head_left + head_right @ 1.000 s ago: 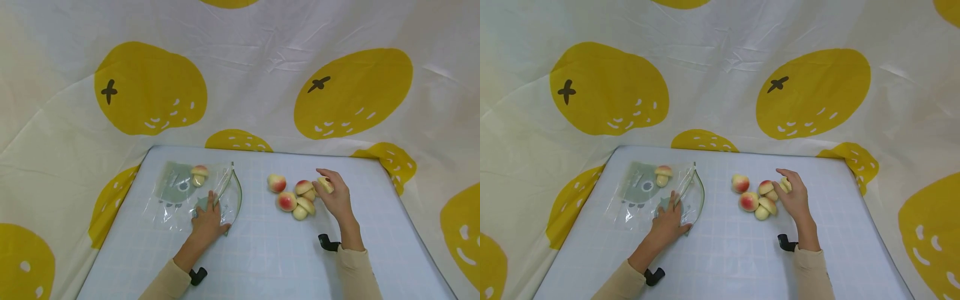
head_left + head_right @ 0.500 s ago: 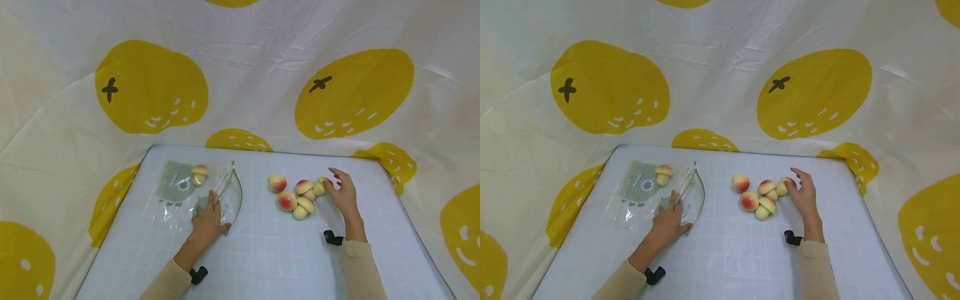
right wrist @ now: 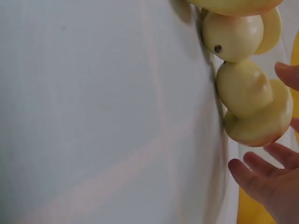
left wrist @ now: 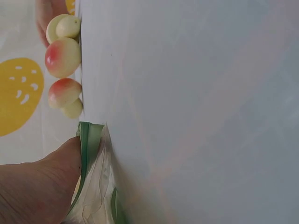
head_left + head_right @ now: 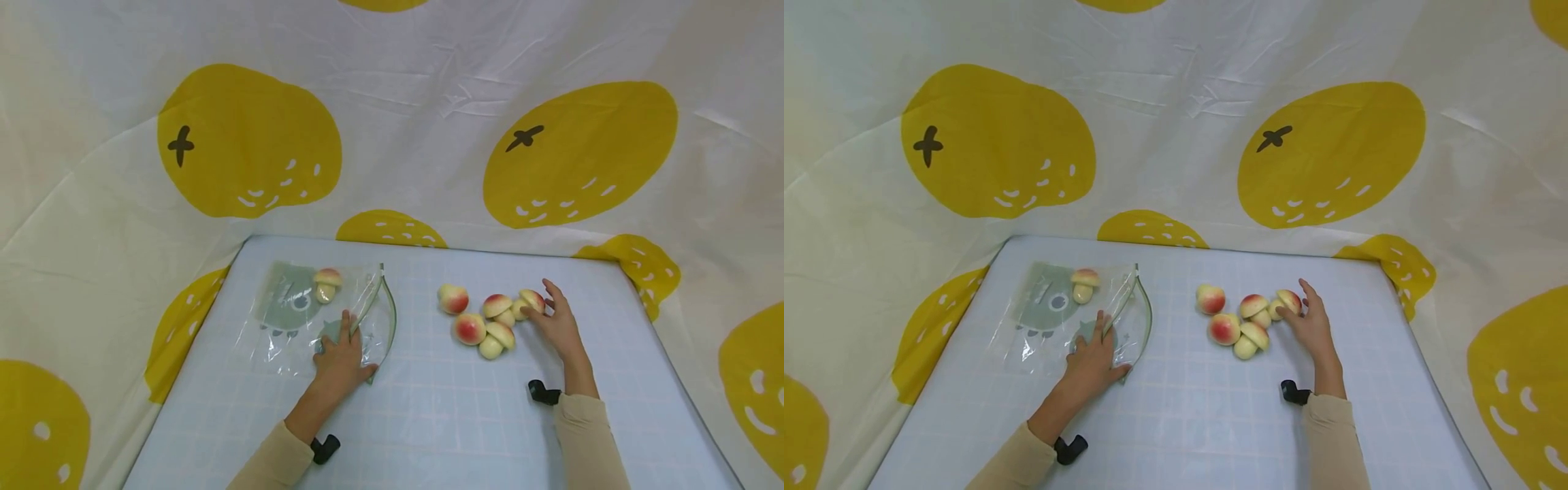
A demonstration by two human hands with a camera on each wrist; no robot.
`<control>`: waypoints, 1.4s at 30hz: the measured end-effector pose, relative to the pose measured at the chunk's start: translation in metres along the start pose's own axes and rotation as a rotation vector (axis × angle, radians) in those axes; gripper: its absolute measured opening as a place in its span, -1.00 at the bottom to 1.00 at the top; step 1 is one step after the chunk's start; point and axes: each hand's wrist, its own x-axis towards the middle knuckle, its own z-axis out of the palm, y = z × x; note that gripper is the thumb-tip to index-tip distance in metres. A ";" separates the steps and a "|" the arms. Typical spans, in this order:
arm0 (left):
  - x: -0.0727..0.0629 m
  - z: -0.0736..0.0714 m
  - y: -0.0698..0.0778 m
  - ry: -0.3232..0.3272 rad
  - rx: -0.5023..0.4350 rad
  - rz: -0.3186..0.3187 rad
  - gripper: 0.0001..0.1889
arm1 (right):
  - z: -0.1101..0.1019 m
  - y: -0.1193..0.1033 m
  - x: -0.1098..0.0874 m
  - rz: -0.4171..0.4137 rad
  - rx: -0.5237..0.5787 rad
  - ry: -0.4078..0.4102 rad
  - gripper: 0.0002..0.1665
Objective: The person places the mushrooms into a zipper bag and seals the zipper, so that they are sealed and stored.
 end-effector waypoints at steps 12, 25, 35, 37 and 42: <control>0.001 0.000 0.000 -0.010 0.016 0.002 0.06 | 0.003 0.007 0.001 -0.031 -0.006 0.024 -0.18; 0.001 0.000 0.000 -0.017 0.014 -0.002 0.06 | 0.003 0.010 0.004 0.040 -0.021 0.020 -0.26; 0.001 0.001 -0.001 -0.007 -0.006 0.010 0.05 | 0.005 0.010 0.003 0.057 -0.042 0.032 -0.27; 0.001 0.001 -0.001 -0.010 -0.010 0.010 0.05 | 0.005 0.009 0.003 0.061 -0.038 0.033 -0.27; 0.001 0.001 -0.001 -0.016 -0.017 0.004 0.07 | 0.004 0.007 0.002 0.073 -0.030 0.042 -0.28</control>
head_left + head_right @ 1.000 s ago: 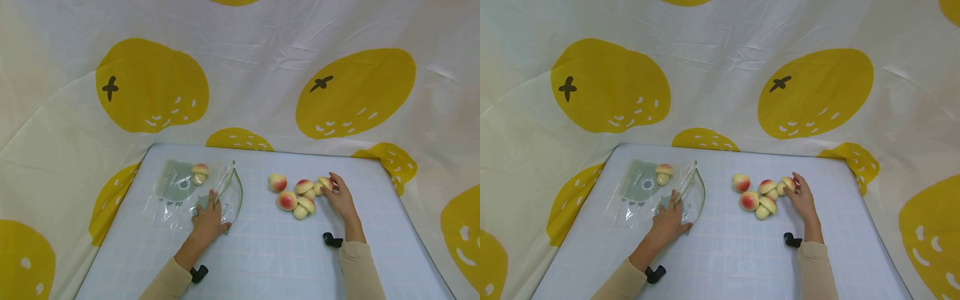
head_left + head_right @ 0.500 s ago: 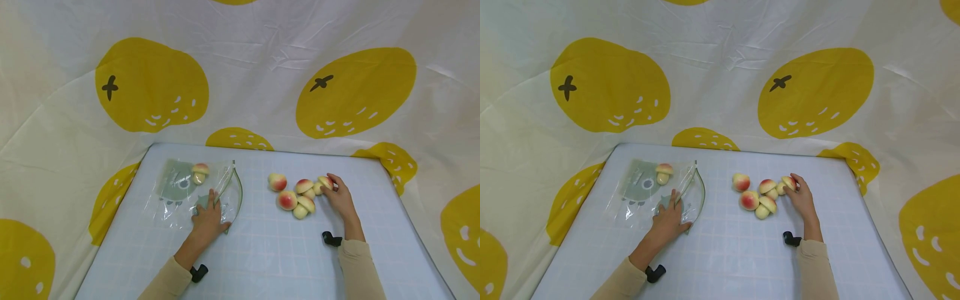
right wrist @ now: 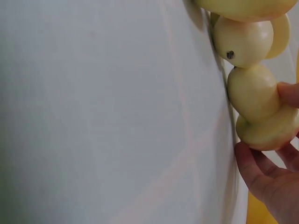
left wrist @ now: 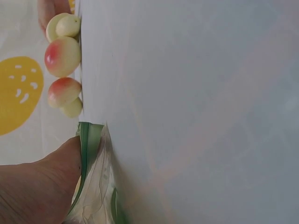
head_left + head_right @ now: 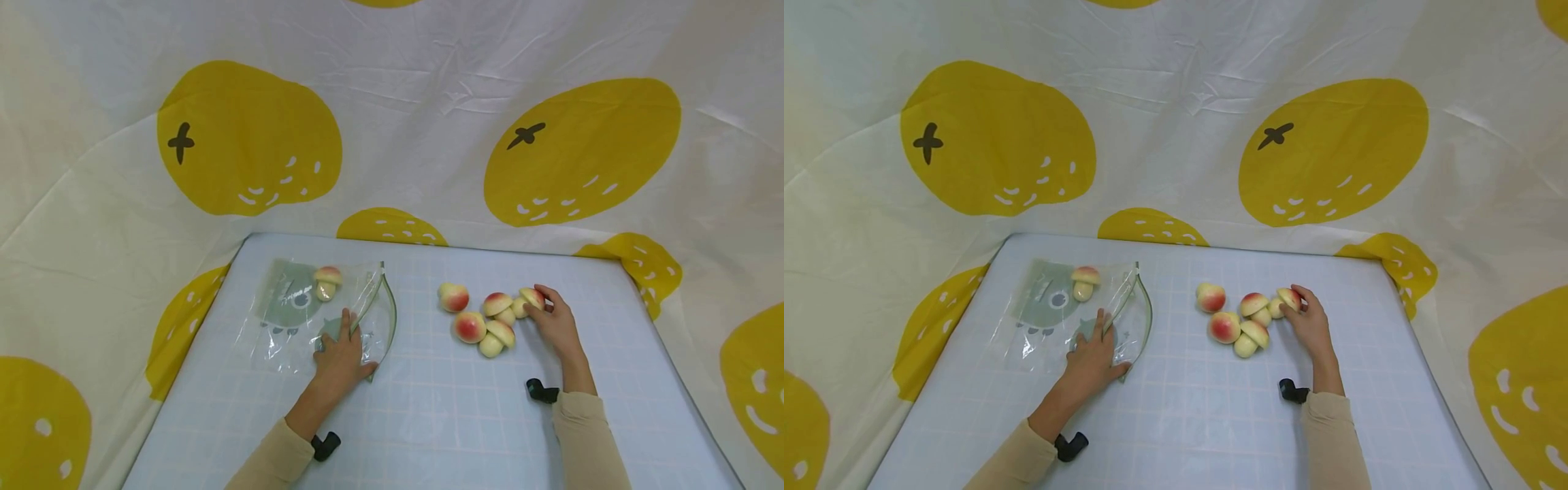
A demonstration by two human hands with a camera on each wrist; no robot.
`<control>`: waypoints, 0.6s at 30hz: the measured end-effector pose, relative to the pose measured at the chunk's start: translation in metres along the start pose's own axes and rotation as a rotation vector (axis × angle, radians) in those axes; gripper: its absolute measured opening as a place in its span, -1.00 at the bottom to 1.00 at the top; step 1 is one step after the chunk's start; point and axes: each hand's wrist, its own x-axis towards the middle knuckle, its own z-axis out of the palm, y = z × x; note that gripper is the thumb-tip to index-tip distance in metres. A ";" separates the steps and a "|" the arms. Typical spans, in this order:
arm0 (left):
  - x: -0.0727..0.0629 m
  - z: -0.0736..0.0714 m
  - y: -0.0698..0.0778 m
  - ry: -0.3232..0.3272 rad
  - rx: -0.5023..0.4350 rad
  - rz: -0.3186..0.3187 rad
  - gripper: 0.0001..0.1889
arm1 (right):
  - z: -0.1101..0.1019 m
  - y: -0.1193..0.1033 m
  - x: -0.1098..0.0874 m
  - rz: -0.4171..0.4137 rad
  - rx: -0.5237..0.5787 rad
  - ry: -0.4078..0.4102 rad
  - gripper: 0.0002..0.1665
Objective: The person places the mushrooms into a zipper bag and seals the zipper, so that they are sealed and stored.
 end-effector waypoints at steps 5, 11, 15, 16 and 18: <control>0.000 -0.001 0.001 -0.002 0.008 -0.001 0.08 | -0.002 -0.003 -0.004 -0.007 0.025 0.031 -0.29; 0.000 -0.001 0.001 -0.002 0.013 -0.001 0.09 | -0.005 -0.015 -0.004 -0.071 0.037 0.091 -0.31; 0.001 0.000 0.000 -0.001 0.012 -0.003 0.09 | -0.006 -0.025 -0.004 -0.083 0.088 0.113 -0.30; 0.001 0.000 0.000 -0.001 0.014 -0.003 0.09 | -0.007 -0.027 -0.005 -0.085 0.094 0.115 -0.29; 0.000 0.000 0.000 -0.002 0.017 -0.001 0.10 | -0.007 -0.031 -0.005 -0.087 0.101 0.113 -0.29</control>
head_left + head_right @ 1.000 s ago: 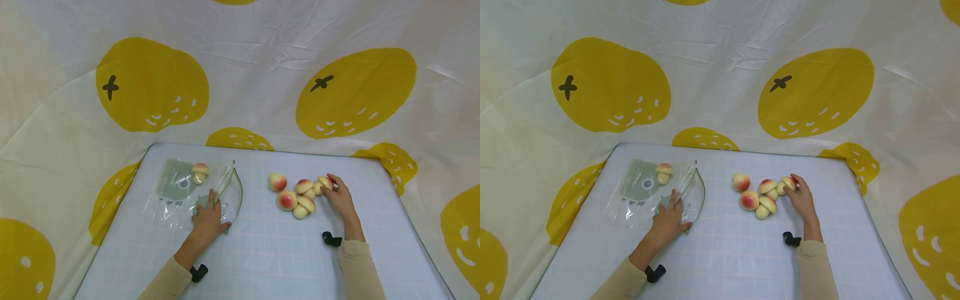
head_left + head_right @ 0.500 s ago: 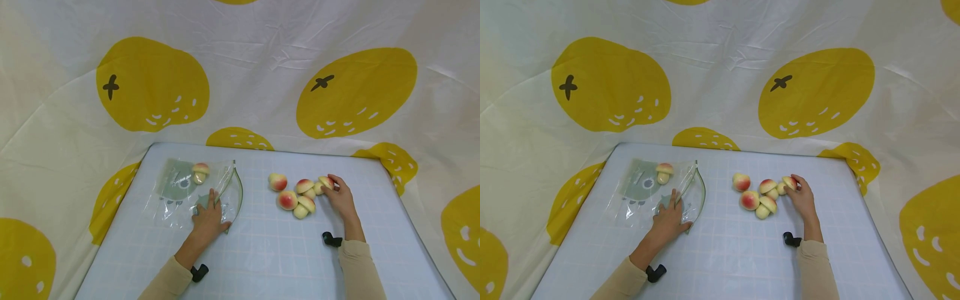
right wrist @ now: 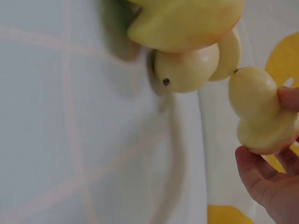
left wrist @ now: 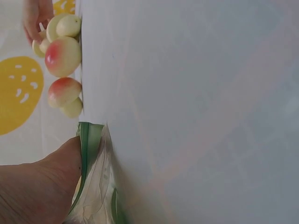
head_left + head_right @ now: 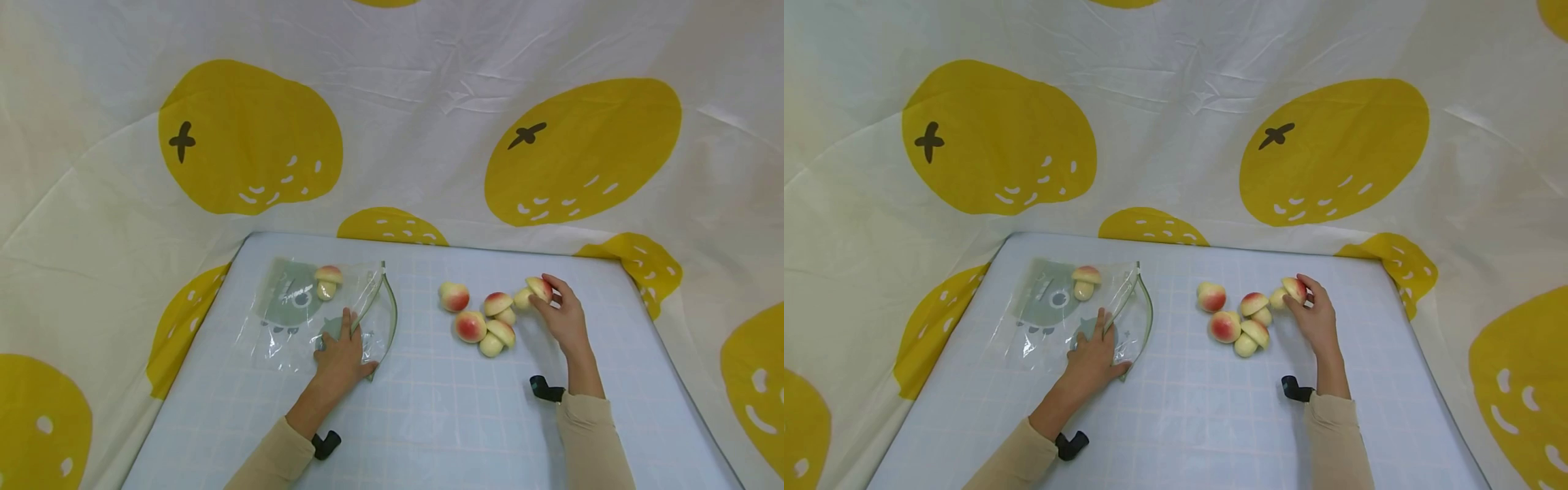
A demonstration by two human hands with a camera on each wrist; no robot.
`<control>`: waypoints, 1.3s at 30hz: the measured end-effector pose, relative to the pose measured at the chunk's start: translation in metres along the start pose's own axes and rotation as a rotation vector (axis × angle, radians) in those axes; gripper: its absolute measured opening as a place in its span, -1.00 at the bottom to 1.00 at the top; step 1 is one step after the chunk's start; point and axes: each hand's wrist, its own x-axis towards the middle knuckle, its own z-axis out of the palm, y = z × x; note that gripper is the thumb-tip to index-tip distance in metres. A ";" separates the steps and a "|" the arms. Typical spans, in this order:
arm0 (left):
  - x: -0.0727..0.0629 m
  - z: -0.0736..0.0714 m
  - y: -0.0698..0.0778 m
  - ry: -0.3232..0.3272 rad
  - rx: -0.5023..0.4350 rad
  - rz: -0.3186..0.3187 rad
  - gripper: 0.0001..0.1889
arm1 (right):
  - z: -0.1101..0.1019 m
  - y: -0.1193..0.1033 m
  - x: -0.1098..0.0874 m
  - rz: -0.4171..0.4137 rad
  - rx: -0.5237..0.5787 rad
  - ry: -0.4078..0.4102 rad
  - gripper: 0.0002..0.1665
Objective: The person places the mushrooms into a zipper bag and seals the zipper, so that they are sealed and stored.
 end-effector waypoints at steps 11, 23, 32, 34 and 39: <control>0.000 0.003 0.000 -0.001 0.000 -0.002 0.10 | 0.009 -0.028 -0.008 -0.036 0.111 -0.026 -0.29; -0.002 0.002 0.000 0.003 0.026 0.001 0.05 | 0.042 -0.053 -0.019 -0.070 0.177 -0.154 -0.31; 0.000 0.002 0.001 -0.016 0.010 -0.014 0.07 | 0.076 -0.071 -0.027 -0.121 0.287 -0.269 -0.31; 0.001 0.001 0.001 -0.018 0.006 -0.017 0.06 | 0.084 -0.074 -0.028 -0.121 0.295 -0.283 -0.32; 0.002 0.001 0.001 -0.013 0.008 -0.014 0.07 | 0.099 -0.079 -0.031 -0.087 0.314 -0.317 -0.31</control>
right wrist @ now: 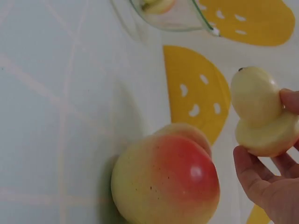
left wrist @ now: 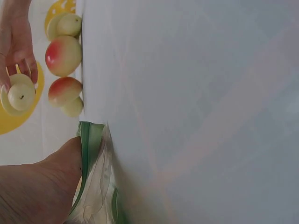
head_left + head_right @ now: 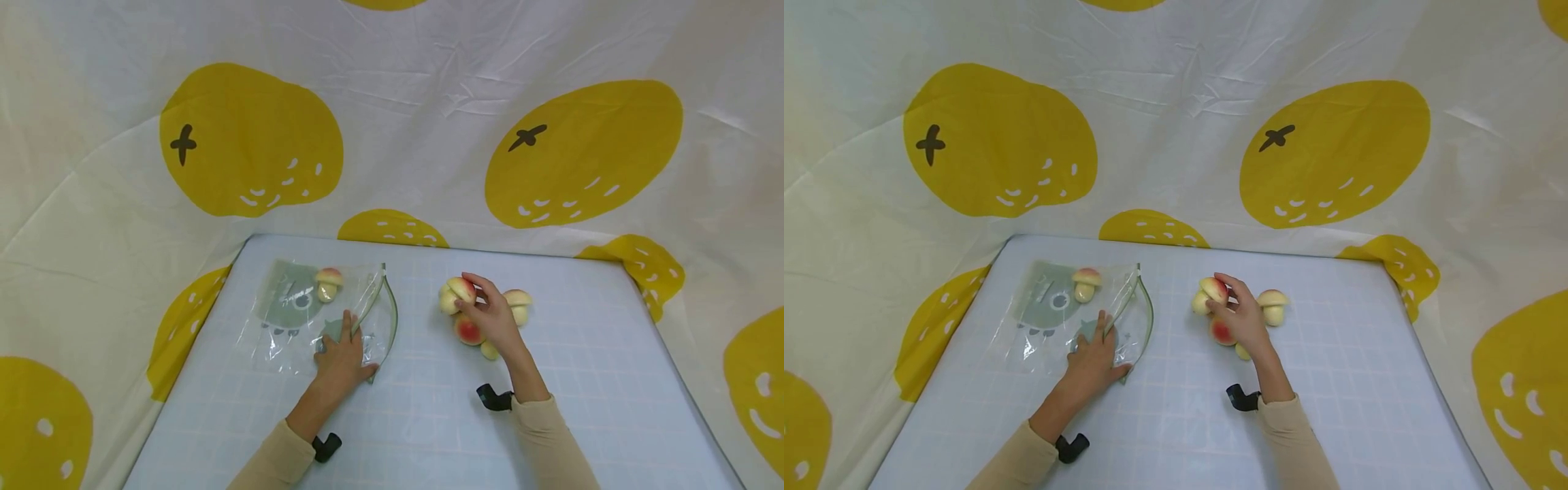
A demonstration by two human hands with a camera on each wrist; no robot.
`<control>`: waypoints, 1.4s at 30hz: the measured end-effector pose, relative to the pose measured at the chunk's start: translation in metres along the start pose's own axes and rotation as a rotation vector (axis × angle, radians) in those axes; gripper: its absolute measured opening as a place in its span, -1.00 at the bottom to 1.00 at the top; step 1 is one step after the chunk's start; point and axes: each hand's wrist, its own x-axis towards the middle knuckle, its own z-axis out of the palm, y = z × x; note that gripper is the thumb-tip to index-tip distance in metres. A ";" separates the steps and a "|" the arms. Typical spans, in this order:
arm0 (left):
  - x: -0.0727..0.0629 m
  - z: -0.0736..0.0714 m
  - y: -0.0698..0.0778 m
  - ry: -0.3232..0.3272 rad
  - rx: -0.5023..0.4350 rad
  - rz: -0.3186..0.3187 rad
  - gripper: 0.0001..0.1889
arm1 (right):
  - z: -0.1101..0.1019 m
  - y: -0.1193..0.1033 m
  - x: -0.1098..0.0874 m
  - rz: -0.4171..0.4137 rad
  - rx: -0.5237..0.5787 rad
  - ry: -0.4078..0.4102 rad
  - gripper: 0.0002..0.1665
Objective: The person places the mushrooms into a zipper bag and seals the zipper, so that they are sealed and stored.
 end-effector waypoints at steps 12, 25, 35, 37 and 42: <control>-0.001 0.001 -0.001 -0.009 0.000 -0.018 0.05 | 0.045 -0.017 -0.003 -0.044 -0.004 -0.132 -0.35; -0.001 0.000 0.001 -0.005 0.023 -0.018 0.03 | 0.093 0.017 0.003 -0.151 -0.094 -0.250 -0.35; 0.001 -0.001 0.002 -0.028 0.009 -0.029 0.02 | 0.111 0.022 0.005 -0.197 -0.167 -0.304 -0.36; 0.001 -0.001 0.002 -0.027 0.016 -0.026 0.02 | 0.113 0.023 0.006 -0.193 -0.180 -0.299 -0.37; 0.000 -0.001 0.001 -0.016 0.024 -0.017 0.04 | 0.119 0.026 0.010 -0.198 -0.198 -0.280 -0.37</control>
